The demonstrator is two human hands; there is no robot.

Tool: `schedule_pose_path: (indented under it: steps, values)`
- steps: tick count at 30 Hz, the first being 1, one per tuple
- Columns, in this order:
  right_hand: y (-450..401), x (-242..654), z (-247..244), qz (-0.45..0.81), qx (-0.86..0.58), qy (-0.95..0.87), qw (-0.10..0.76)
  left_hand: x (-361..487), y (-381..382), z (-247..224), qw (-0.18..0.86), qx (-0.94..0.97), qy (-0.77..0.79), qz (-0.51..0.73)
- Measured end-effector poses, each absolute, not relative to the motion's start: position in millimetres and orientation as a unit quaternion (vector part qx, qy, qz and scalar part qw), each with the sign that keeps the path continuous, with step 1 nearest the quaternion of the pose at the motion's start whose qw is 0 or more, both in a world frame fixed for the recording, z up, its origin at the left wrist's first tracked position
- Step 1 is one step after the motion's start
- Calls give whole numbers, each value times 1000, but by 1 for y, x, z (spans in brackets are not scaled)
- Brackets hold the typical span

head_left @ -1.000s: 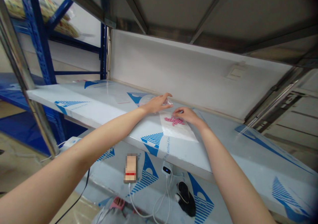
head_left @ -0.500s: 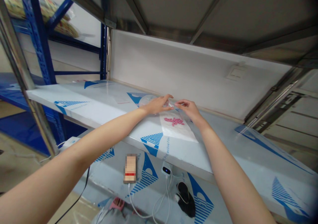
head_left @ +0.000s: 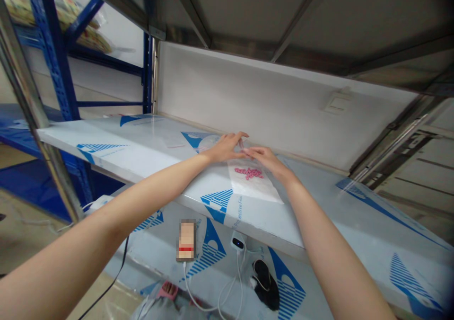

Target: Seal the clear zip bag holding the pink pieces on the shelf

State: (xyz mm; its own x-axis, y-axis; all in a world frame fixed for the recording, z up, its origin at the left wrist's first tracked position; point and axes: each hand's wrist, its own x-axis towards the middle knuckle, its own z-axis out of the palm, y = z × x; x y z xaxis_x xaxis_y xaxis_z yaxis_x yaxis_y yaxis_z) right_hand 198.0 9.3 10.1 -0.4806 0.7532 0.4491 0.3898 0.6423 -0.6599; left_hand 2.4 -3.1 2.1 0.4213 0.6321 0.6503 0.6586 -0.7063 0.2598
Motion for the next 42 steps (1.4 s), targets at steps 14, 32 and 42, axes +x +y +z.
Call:
schedule_pose_path:
  steps: [14, 32, 42]
  values:
    - [14, 197, 12, 333, -310, -746, 486, -1, 9, 8, -18, -774, -343, -532]
    - [11, 199, 16, 299, -334, -676, 585, 1, 2, 13, 6, -775, -330, -539]
    - [5, 196, 20, 260, -316, -684, 604, 7, -6, 11, 5, -802, -332, -496]
